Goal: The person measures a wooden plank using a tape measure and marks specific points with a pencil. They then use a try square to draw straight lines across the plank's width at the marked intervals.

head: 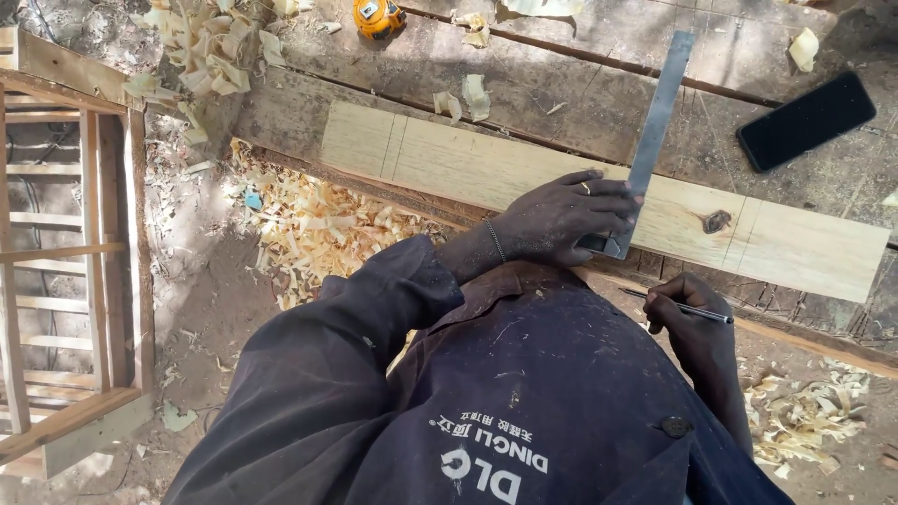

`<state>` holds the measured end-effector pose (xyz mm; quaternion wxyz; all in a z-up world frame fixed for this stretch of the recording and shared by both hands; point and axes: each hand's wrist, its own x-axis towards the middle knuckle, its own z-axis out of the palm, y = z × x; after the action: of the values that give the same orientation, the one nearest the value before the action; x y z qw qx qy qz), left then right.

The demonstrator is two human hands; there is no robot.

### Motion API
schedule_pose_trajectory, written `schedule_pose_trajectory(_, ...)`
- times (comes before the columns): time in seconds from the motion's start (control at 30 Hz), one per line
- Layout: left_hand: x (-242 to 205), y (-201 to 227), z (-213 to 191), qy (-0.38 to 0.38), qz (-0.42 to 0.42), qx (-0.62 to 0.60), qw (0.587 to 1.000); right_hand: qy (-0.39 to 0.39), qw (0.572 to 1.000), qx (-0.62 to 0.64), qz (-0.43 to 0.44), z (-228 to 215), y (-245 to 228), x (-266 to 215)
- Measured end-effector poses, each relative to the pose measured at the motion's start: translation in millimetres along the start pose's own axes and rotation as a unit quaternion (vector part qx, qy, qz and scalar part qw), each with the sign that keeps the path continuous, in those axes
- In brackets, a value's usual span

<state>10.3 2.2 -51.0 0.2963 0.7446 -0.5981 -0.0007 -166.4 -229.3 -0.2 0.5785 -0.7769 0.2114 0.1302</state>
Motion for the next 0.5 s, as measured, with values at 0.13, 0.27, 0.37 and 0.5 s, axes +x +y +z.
schedule_pose_trajectory(0.13, 1.7, 2.4, -2.5, -0.005, -0.008, 0.000, 1.000, 0.005, 1.000, -0.004, 0.010, 1.0, -4.3, -1.7)
schedule_pose_trajectory(0.27, 4.7, 11.4, -12.7, -0.009, -0.006, -0.004, 1.000, 0.010, 1.000, -0.006, 0.012, 2.9, -0.7, 0.5)
schedule_pose_trajectory(0.37, 8.9, 22.6, -22.4, -0.068, -0.099, -0.006, 0.993, 0.019, 0.999, 0.021, -0.046, 2.2, 12.0, 4.3)
schedule_pose_trajectory(0.5, 5.6, 16.6, -12.7, 0.018, -0.064, -0.036, 0.997, 0.014, 0.999, 0.016, -0.039, 1.1, 5.6, 4.0)
